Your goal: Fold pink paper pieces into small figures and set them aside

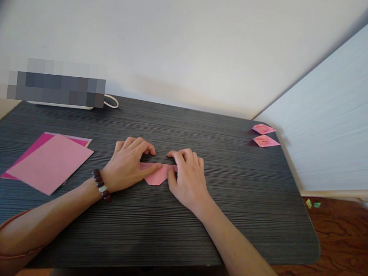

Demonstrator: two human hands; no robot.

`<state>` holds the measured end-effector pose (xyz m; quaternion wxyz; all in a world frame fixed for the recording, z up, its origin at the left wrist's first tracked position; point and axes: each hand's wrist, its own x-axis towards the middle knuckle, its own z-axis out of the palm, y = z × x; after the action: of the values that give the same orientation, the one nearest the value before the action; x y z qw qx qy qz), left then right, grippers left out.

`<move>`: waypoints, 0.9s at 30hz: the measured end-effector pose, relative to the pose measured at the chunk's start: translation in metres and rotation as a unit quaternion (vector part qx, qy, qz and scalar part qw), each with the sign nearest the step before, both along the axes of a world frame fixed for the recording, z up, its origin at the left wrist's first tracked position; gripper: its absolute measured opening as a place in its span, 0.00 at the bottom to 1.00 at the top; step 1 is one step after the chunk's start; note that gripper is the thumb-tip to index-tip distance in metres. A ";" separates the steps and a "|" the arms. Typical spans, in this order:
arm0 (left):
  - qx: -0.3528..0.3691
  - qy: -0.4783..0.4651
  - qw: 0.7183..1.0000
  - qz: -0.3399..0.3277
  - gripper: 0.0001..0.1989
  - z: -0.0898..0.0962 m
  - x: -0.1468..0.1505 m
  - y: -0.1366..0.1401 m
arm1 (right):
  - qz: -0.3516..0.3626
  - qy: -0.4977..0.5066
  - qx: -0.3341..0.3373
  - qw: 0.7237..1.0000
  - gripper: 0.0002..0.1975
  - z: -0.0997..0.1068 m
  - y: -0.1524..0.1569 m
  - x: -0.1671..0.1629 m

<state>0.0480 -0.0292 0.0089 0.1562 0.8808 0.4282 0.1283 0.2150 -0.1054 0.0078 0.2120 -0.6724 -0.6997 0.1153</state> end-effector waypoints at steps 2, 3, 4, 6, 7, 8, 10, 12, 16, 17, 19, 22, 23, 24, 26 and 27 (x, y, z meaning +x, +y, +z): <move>0.000 0.001 1.000 -0.006 0.13 0.000 -0.001 0.000 | -0.004 -0.002 -0.002 1.000 0.15 0.000 0.000 0.000; 0.001 0.001 1.000 -0.008 0.13 0.000 -0.001 0.001 | -0.005 -0.003 -0.003 1.000 0.15 0.000 0.000 0.000; 0.003 0.001 1.000 -0.009 0.12 0.000 -0.002 0.001 | -0.005 -0.004 -0.004 1.000 0.15 0.000 0.000 0.000; 0.005 0.001 1.000 -0.008 0.12 0.000 -0.002 0.001 | -0.006 -0.005 -0.004 1.000 0.15 0.000 0.000 0.000; 0.005 0.001 1.000 -0.006 0.12 0.000 -0.002 0.001 | -0.007 -0.006 -0.003 1.000 0.15 0.000 0.000 0.000; 0.004 0.001 1.000 -0.004 0.13 0.000 -0.002 0.001 | -0.009 -0.006 -0.002 1.000 0.14 0.000 0.000 -0.001; 0.002 0.003 1.000 0.000 0.13 0.001 -0.001 0.000 | -0.012 -0.007 0.003 1.000 0.13 0.000 0.001 -0.002; 0.003 0.004 1.000 0.003 0.13 0.001 0.000 -0.001 | -0.012 -0.009 0.005 1.000 0.14 -0.001 0.001 -0.002; 0.006 0.004 1.000 0.007 0.13 0.001 0.002 -0.002 | -0.013 -0.011 0.002 1.000 0.14 -0.001 0.001 -0.002; 0.005 0.003 1.000 0.008 0.13 0.001 0.001 -0.002 | -0.014 -0.012 0.002 1.000 0.14 -0.001 0.001 -0.002; 0.001 0.002 1.000 0.008 0.12 0.001 0.001 -0.001 | -0.013 -0.012 0.001 1.000 0.14 -0.001 0.001 -0.002; -0.006 0.001 1.000 0.005 0.12 0.001 0.000 0.001 | -0.011 -0.010 -0.002 1.000 0.14 0.000 0.002 -0.001; -0.008 0.001 1.000 0.003 0.11 0.001 0.000 0.001 | -0.010 -0.009 -0.003 1.000 0.14 0.000 0.002 -0.001; -0.009 0.001 1.000 0.002 0.11 0.001 -0.001 0.002 | -0.010 -0.009 -0.004 1.000 0.14 0.000 0.002 -0.001; -0.010 0.000 1.000 -0.002 0.11 0.001 -0.002 0.002 | -0.009 -0.009 -0.007 1.000 0.15 0.000 0.002 0.000; -0.011 -0.001 1.000 -0.005 0.10 0.001 -0.002 0.003 | -0.008 -0.009 -0.008 1.000 0.15 0.000 0.002 0.000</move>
<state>0.0455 -0.0267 0.0098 0.1671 0.8810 0.4251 0.1235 0.2153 -0.1036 0.0083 0.2015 -0.6807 -0.6951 0.1130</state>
